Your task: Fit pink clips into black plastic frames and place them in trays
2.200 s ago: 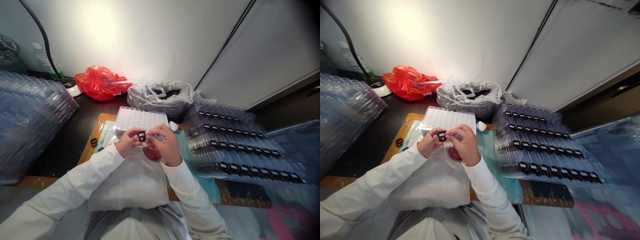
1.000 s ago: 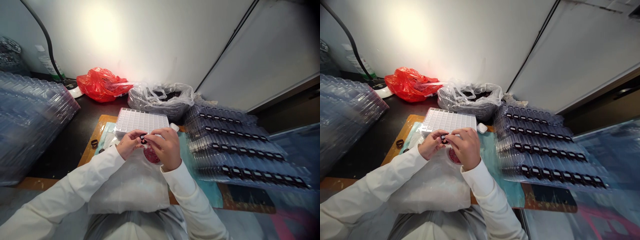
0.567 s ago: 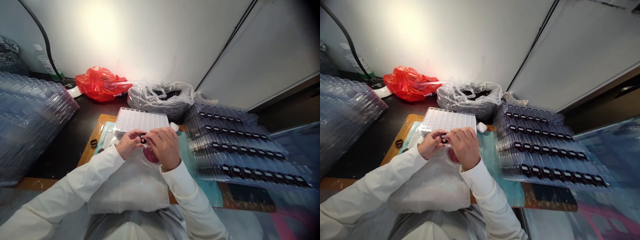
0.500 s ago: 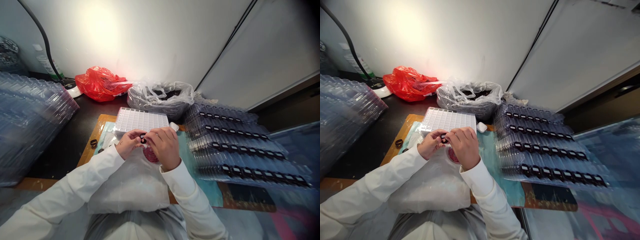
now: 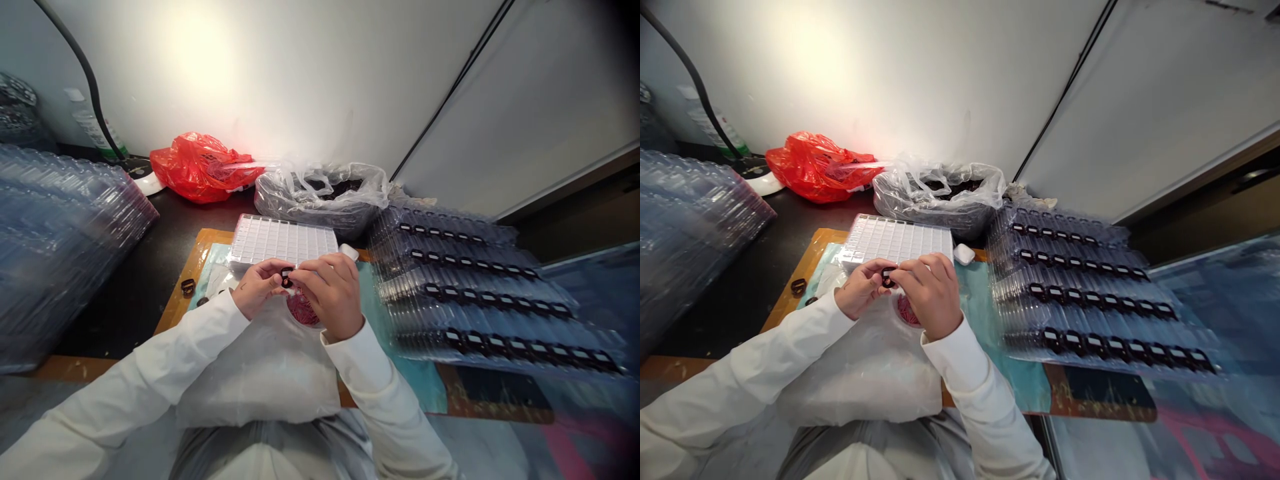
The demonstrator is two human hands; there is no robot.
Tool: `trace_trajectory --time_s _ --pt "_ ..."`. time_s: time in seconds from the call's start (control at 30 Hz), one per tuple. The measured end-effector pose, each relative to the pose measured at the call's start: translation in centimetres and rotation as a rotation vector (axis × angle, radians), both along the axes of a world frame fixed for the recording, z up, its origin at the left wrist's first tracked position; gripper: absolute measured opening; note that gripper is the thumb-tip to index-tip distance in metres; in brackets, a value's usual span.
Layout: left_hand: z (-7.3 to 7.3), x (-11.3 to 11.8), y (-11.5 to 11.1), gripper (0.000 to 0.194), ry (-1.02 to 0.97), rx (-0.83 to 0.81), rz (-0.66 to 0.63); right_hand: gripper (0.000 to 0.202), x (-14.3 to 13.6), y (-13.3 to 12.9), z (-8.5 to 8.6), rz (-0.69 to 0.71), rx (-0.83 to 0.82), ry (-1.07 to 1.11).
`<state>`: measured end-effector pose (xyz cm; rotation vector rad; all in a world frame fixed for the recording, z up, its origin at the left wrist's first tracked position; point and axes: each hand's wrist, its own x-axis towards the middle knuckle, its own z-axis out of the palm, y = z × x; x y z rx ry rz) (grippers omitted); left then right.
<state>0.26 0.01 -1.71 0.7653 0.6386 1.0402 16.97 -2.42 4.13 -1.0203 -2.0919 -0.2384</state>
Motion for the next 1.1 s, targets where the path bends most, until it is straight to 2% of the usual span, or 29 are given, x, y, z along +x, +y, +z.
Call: trace_trajectory --time_s 0.2,0.53,0.77,1.1 --pt "0.11 0.02 0.12 0.052 0.043 0.004 -0.003 0.012 0.08 0.23 -0.21 0.020 -0.046 -0.064" --pt "0.16 0.04 -0.09 0.052 0.070 0.016 -0.001 0.009 0.08 0.30 -0.49 -0.034 0.011 -0.075" --pt "0.03 -0.01 0.08 0.050 0.082 0.058 0.012 0.011 0.14 0.12 -0.47 -0.007 0.009 -0.091" --pt "0.50 0.11 -0.05 0.051 0.103 0.073 0.036 0.008 -0.08 -0.13 -0.43 -0.043 0.085 -0.096"
